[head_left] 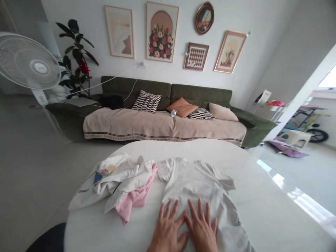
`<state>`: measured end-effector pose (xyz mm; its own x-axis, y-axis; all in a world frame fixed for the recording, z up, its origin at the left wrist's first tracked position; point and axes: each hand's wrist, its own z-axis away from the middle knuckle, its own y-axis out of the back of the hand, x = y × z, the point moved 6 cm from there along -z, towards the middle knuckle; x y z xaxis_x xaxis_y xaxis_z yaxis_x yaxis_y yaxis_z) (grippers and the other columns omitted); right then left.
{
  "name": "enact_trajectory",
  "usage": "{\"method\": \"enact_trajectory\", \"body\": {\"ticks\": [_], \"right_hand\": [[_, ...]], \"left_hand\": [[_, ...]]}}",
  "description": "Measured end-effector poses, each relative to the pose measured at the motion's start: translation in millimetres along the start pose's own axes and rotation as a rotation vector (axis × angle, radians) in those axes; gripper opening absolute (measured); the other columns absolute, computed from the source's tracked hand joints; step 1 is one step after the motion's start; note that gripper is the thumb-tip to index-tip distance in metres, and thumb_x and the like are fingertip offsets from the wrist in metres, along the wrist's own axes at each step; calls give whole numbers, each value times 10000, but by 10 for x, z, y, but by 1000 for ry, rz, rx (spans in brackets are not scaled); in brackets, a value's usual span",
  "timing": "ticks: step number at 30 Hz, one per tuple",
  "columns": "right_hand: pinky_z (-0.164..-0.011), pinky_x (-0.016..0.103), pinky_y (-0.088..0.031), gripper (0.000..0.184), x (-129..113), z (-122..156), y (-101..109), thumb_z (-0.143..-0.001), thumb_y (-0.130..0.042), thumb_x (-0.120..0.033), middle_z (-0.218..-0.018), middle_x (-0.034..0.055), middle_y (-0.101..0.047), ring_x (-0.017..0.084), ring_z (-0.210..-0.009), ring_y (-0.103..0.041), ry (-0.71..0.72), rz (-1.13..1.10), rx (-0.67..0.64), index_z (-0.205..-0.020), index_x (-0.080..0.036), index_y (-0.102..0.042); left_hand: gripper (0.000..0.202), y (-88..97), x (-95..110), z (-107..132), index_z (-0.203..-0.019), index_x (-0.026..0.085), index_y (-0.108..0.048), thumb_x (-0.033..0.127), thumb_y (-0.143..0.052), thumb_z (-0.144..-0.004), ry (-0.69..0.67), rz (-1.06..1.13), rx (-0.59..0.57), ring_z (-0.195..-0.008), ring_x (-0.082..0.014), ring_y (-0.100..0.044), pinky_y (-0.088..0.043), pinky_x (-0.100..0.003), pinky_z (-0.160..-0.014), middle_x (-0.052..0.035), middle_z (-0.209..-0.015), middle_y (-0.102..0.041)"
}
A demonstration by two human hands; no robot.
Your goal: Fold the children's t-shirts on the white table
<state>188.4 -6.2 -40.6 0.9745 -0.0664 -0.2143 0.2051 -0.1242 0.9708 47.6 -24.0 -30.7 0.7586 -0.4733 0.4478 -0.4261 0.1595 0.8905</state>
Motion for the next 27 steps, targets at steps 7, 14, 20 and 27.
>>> {"method": "enact_trajectory", "body": {"ticks": [7,14,20,27], "right_hand": [[-955,599,-212,565,-7,-77,-73,-827,-223,-595,-1461,17,-139,330,-1321,-62,7,122,-24,-1345,-372,-192],[-966,587,-195,573,-8,-452,14,-833,-182,-603,-1453,36,-179,317,-1322,-81,-27,122,-19,-1347,-355,-213],[-983,571,-166,599,-36,-413,72,-822,-187,-622,-1457,33,-163,301,-1327,-68,-26,94,-53,-1353,-345,-212],[-997,565,-133,617,-97,-206,110,-808,-186,-644,-1466,17,-112,286,-1332,-18,39,61,-136,-1354,-356,-195]], "left_hand": [[544,100,8,-143,-1330,407,-246,569,-342,-820,32,-22,84,-1327,-283,-104,-118,-531,-1051,33,-1457,-149],[510,147,-64,-533,-1285,370,-372,560,-364,-812,21,-111,183,-1283,-266,-250,-136,-513,-1044,-8,-1419,-288],[497,126,-72,-478,-1280,362,-386,547,-366,-819,24,-173,210,-1288,-259,-241,-131,-499,-1047,-11,-1395,-338],[540,51,-97,-233,-1309,380,-325,600,-306,-817,1,-199,168,-1308,-267,-191,-141,-505,-1043,2,-1431,-260]]}}
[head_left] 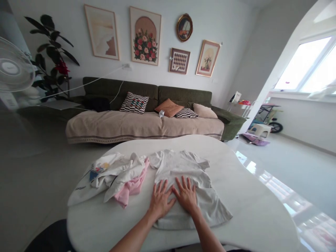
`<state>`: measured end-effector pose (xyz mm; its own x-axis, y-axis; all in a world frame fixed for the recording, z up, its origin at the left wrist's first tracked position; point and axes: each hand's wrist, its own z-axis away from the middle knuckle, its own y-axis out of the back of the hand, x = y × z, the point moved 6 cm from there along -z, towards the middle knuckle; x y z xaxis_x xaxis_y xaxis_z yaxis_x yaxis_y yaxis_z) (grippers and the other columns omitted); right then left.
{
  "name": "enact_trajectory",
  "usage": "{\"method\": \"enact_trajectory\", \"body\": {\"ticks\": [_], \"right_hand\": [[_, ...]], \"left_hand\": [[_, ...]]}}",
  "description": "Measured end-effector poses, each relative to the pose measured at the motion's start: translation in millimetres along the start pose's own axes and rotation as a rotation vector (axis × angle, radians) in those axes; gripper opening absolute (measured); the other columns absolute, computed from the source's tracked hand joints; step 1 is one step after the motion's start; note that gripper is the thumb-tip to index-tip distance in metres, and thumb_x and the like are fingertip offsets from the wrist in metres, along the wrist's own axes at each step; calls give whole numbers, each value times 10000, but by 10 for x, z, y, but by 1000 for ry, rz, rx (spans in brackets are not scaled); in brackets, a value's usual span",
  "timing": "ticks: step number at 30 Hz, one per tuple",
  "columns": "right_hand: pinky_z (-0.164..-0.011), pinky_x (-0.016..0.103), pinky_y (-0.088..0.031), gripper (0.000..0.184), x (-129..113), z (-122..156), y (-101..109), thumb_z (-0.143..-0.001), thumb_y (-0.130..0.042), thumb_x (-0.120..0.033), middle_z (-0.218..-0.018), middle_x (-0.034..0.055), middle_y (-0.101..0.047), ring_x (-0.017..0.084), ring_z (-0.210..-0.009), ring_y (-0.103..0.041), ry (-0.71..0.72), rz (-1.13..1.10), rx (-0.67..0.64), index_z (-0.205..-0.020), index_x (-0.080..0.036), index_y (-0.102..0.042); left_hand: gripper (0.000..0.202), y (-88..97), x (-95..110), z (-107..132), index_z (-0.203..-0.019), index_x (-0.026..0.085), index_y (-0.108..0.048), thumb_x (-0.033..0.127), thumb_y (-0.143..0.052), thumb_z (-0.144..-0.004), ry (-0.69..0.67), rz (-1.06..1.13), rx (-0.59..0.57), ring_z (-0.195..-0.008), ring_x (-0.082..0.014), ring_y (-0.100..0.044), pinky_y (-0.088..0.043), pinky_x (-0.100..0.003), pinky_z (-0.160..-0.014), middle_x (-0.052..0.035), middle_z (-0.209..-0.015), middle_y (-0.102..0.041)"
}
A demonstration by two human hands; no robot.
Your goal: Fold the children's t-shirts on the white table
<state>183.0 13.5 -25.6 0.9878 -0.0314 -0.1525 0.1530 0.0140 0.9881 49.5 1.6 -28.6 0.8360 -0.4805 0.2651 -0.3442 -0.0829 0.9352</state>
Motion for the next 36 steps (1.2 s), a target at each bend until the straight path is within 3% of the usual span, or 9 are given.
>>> {"method": "enact_trajectory", "body": {"ticks": [3,6,12,17,24,27,30,33,36], "right_hand": [[-1000,567,-122,640,-11,62,65,-798,-216,-653,-1468,35,-95,287,-1332,-24,10,-3,-23,-1359,-345,-192],[-1012,552,-118,607,87,180,124,-825,-217,-607,-1473,23,-57,261,-1335,-7,-24,12,42,-1367,-340,-158],[-1014,528,-169,562,851,583,55,-865,-172,-516,-1472,14,-75,233,-1338,12,-300,60,100,-1379,-289,-155],[-1021,495,-193,544,1256,774,-55,-867,-154,-495,-1466,-38,-102,210,-1340,-14,-351,56,59,-1377,-307,-133],[-1028,491,-191,562,1362,865,-102,-852,-204,-505,-1463,-45,-113,225,-1338,-13,-335,68,79,-1376,-309,-152],[-1013,553,-164,561,1113,866,54,-846,-287,-444,-1450,41,-179,282,-1332,-31,-358,98,138,-1364,-234,-251],[-1025,517,-186,527,359,877,149,-839,-345,-397,-1418,112,-254,284,-1325,-105,-186,42,218,-1305,-154,-386],[-1012,391,-301,550,-590,949,-28,-834,-376,-440,-1397,96,-301,235,-1301,-228,171,-171,128,-1309,-163,-382],[-1018,457,-280,663,-1060,1038,-268,-782,-468,-473,-1424,67,-212,278,-1303,-189,267,-248,61,-1360,-223,-264]], "left_hand": [[573,34,3,31,-1318,368,-313,619,-318,-803,-12,-6,-73,-1308,-287,-186,-149,-518,-1036,-15,-1436,-245],[589,136,0,55,-1336,344,-284,598,-337,-808,-53,-26,-89,-1314,-304,-151,-157,-528,-1029,-46,-1444,-220],[554,310,-134,-166,-1352,297,-269,485,-370,-841,-33,-73,0,-1320,-311,-114,-191,-505,-1025,-56,-1459,-165],[513,109,-213,-433,-1314,282,-361,475,-368,-838,17,-39,-81,-1300,-317,-192,-216,-496,-1013,-63,-1424,-273],[567,11,-264,-237,-1328,300,-325,539,-376,-816,59,-21,-78,-1313,-320,-140,-156,-514,-1025,-68,-1434,-246],[643,40,-266,-195,-1332,297,-315,593,-418,-771,48,38,-114,-1309,-336,-142,-180,-525,-1014,-81,-1429,-257],[631,98,-336,-311,-1335,251,-316,546,-426,-788,68,116,-89,-1278,-290,-268,-259,-467,-1006,-97,-1374,-363],[519,178,-547,-476,-1315,140,-342,410,-308,-873,120,124,-9,-1255,-197,-329,-277,-348,-1024,-122,-1336,-409],[473,242,-871,-506,-1268,94,-394,344,-307,-876,163,89,22,-1264,-191,-314,-253,-329,-1040,-141,-1327,-414]]}}
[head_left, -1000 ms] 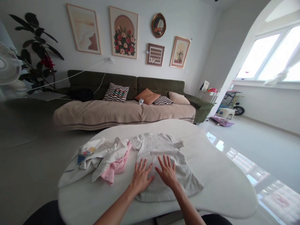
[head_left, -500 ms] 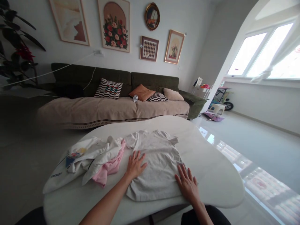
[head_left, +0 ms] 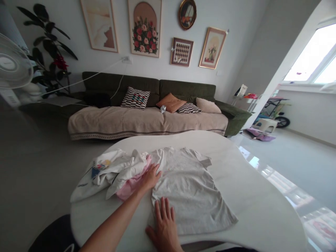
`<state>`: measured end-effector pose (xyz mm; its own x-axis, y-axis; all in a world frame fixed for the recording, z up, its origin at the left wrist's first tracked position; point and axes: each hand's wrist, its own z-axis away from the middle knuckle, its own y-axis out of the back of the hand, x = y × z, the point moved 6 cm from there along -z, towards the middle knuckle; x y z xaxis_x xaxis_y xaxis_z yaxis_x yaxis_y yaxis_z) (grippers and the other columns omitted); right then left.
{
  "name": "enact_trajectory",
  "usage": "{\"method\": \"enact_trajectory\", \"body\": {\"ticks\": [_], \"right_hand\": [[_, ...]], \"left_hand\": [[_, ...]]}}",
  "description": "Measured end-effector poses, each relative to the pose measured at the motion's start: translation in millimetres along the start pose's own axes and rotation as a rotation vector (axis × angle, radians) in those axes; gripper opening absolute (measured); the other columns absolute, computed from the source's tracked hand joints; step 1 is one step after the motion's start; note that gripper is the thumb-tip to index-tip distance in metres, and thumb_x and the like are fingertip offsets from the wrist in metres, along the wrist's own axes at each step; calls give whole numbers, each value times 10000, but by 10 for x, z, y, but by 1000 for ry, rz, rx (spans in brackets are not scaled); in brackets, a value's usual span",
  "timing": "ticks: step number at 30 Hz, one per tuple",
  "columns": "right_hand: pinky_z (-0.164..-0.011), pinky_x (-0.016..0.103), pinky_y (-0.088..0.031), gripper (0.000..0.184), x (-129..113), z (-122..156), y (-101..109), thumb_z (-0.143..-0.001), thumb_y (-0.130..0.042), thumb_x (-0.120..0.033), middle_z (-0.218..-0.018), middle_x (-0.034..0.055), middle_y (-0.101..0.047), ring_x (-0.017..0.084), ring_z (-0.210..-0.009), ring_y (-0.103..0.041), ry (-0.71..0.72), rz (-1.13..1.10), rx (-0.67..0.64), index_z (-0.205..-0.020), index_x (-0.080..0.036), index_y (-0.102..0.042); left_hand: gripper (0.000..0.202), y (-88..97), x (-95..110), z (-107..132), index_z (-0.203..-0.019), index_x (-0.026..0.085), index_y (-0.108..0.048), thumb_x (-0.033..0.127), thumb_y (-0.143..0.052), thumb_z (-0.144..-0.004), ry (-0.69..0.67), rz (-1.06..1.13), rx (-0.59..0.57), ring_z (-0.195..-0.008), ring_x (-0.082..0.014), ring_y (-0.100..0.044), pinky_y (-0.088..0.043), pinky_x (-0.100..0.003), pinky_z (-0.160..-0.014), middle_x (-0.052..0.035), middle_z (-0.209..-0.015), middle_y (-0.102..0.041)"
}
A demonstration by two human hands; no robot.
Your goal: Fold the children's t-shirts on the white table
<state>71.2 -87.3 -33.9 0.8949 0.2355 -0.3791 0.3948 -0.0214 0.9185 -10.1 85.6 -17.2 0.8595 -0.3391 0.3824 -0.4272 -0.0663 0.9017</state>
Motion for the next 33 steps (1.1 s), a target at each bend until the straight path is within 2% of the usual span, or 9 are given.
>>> {"method": "enact_trajectory", "body": {"ticks": [2,5,9,18,22,24,27,30,33], "right_hand": [[-1027,495,-243,713,-36,24,-106,-770,-476,-497,-1434,52,-137,292,-1307,-147,2,7,-7,-1375,-247,-193],[-1033,475,-250,687,29,62,-117,-787,-450,-499,-1431,31,-112,277,-1308,-150,-7,29,-10,-1373,-260,-183],[-1044,463,-235,685,29,89,-46,-795,-459,-469,-1433,25,-107,262,-1313,-136,-6,52,15,-1375,-261,-160],[-1050,477,-208,635,-29,110,-15,-834,-329,-529,-1437,33,-89,248,-1319,-107,-6,62,8,-1377,-249,-156],[-1048,480,-208,635,-36,107,-15,-829,-346,-524,-1438,25,-87,245,-1319,-105,-6,67,19,-1376,-262,-157],[-1044,481,-214,592,-43,87,-34,-843,-351,-466,-1436,18,-109,237,-1320,-113,-20,65,19,-1372,-273,-169],[-1036,476,-231,536,-74,46,-62,-847,-357,-332,-1428,3,-168,229,-1318,-136,-39,48,3,-1361,-287,-213],[-1034,468,-244,562,-126,28,-49,-806,-380,-219,-1419,-19,-201,225,-1314,-163,-42,24,-12,-1347,-303,-252],[-1041,454,-245,607,-168,46,-25,-762,-378,-132,-1409,-40,-221,205,-1306,-195,-24,-19,-45,-1334,-312,-282]], "left_hand": [[456,56,-218,39,-1259,108,-402,319,-349,-859,6,-23,4,-1267,-190,-310,-252,-326,-1041,-131,-1334,-409],[456,117,-468,154,-1261,135,-394,325,-375,-848,10,-48,14,-1283,-189,-279,-241,-329,-1047,-109,-1354,-388],[445,127,-601,220,-1243,145,-408,349,-371,-849,17,-60,33,-1290,-197,-263,-209,-354,-1060,-100,-1356,-389],[416,125,-588,244,-1203,149,-453,322,-411,-828,45,1,67,-1296,-203,-243,-165,-353,-1073,-94,-1351,-396],[309,179,-515,200,-1106,181,-523,244,-434,-817,113,96,64,-1239,-209,-344,-225,-338,-1042,-84,-1276,-481],[254,193,-470,109,-1050,189,-547,215,-432,-825,177,160,58,-1169,-207,-429,-285,-327,-998,-83,-1187,-548],[225,187,-422,-92,-1027,133,-547,225,-434,-855,311,275,58,-1039,-205,-524,-382,-347,-896,-92,-1066,-589],[283,163,-400,-280,-1071,131,-520,308,-485,-853,457,413,76,-949,-186,-551,-449,-388,-814,-70,-1073,-559],[317,160,-371,-388,-1107,164,-505,330,-515,-836,566,589,108,-947,-185,-546,-471,-395,-794,-65,-1113,-532]]}}
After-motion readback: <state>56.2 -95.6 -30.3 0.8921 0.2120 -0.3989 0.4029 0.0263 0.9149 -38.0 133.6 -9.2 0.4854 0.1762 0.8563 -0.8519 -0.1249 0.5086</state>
